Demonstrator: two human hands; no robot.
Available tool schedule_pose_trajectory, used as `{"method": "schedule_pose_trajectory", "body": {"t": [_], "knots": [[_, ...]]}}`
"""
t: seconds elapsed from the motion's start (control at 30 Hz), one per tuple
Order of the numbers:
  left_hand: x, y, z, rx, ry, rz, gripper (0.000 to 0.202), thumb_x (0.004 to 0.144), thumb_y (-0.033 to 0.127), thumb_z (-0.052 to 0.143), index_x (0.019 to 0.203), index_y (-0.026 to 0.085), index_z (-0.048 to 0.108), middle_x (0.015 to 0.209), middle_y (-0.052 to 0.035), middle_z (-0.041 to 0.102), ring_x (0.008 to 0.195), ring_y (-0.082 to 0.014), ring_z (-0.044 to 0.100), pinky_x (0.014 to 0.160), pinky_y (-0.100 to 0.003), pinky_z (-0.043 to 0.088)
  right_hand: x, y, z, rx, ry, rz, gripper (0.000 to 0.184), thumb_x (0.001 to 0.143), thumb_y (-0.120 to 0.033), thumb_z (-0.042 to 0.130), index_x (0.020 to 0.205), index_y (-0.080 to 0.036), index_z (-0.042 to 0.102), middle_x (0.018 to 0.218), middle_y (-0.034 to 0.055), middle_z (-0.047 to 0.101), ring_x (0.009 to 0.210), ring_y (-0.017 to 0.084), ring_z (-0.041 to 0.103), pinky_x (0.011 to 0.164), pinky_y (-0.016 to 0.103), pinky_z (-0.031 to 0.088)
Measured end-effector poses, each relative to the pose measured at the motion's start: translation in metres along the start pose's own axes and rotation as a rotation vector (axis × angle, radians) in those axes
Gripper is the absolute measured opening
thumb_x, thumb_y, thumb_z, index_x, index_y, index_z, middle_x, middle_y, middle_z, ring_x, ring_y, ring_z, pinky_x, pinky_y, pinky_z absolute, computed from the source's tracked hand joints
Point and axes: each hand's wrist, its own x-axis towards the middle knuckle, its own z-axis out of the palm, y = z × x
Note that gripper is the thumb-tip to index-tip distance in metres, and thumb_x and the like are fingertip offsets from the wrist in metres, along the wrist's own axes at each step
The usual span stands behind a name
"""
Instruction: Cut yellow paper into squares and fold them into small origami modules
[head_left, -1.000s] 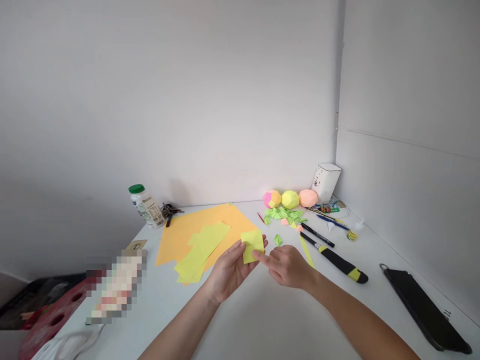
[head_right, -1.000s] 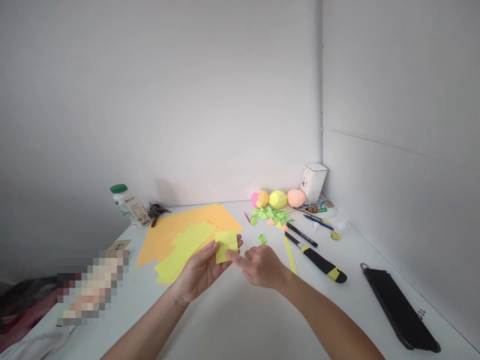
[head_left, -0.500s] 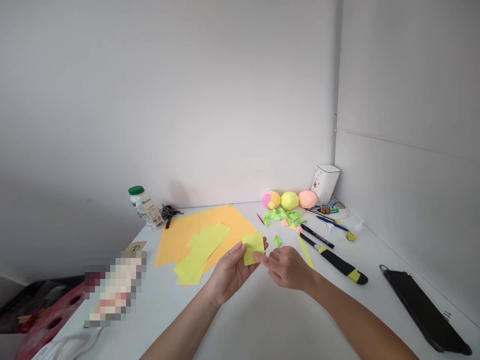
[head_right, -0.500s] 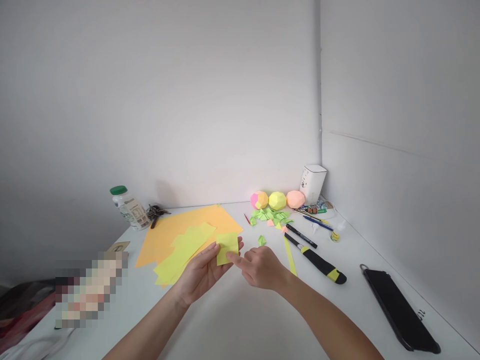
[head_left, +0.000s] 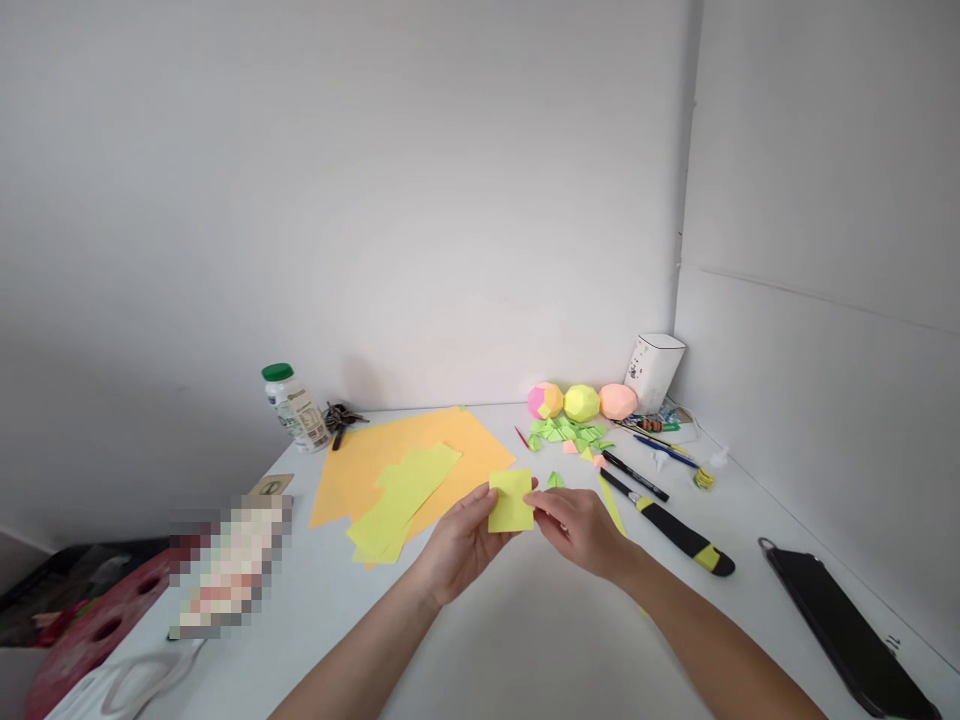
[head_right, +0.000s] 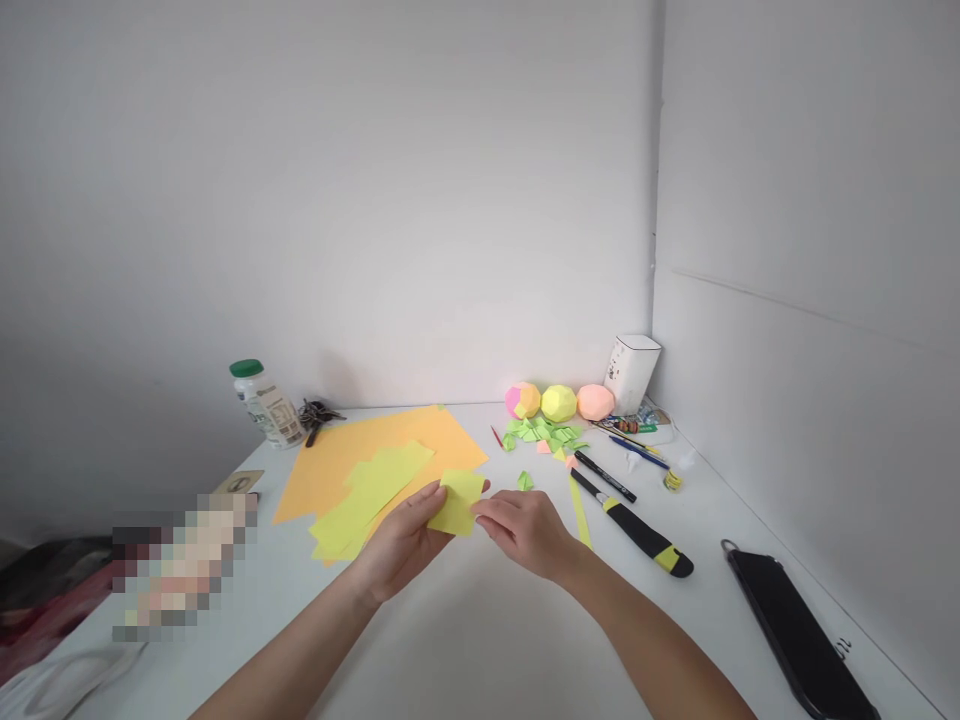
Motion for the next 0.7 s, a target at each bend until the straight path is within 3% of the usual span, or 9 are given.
{"method": "schedule_pose_trajectory", "body": {"t": [0.13, 0.27, 0.4, 0.57, 0.7], "knots": [[-0.0009, 0.0006, 0.0005, 0.073, 0.008, 0.023, 0.030, 0.086, 0.032, 0.058, 0.109, 0.014, 0.066, 0.117, -0.0128, 0.064, 0.115, -0.0284, 0.053, 0.102, -0.040, 0.034, -0.0007, 0.0001, 0.0001, 0.141, -0.040, 0.049, 0.015, 0.092, -0.020, 0.046, 0.100, -0.020, 0.059, 0.076, 0.0026, 0.063, 0.062, 0.011, 0.057, 0.057, 0.021, 0.045], [-0.0017, 0.0008, -0.0010, 0.080, -0.001, 0.030, 0.031, 0.086, 0.033, 0.058, 0.110, 0.014, 0.066, 0.118, -0.0125, 0.063, 0.113, -0.0285, 0.054, 0.099, -0.039, 0.036, -0.0007, 0.0001, -0.0004, 0.280, -0.055, 0.078, 0.015, 0.089, -0.023, 0.053, 0.102, -0.019, 0.058, 0.089, 0.0057, 0.058, 0.061, 0.009, 0.054, 0.054, 0.020, 0.046], [-0.0007, 0.0008, -0.0034, 0.065, -0.023, 0.021, 0.031, 0.088, 0.033, 0.055, 0.109, 0.013, 0.066, 0.118, -0.0131, 0.063, 0.112, -0.0285, 0.054, 0.099, -0.039, 0.035, -0.0004, -0.0016, -0.0007, 0.365, -0.033, 0.076, 0.019, 0.089, -0.017, 0.048, 0.105, -0.020, 0.057, 0.089, 0.0055, 0.055, 0.066, 0.010, 0.054, 0.055, 0.021, 0.047], [-0.0017, 0.0013, 0.0008, 0.073, -0.044, 0.018, 0.031, 0.086, 0.032, 0.058, 0.112, 0.016, 0.065, 0.117, -0.0123, 0.063, 0.111, -0.0284, 0.054, 0.099, -0.040, 0.035, 0.0012, -0.0016, 0.0000, 0.338, 0.050, 0.036, 0.019, 0.091, -0.017, 0.048, 0.106, -0.021, 0.058, 0.085, 0.0044, 0.056, 0.068, 0.011, 0.055, 0.058, 0.022, 0.047], [-0.0046, -0.0002, 0.0026, 0.151, -0.046, -0.040, 0.034, 0.086, 0.032, 0.058, 0.117, 0.019, 0.060, 0.124, -0.0123, 0.057, 0.116, -0.0297, 0.049, 0.098, -0.043, 0.035, 0.0064, -0.0057, -0.0055, 0.222, 0.139, 0.046, 0.014, 0.089, -0.018, 0.049, 0.093, -0.021, 0.062, 0.080, 0.0033, 0.052, 0.071, 0.013, 0.054, 0.060, 0.025, 0.047]]}}
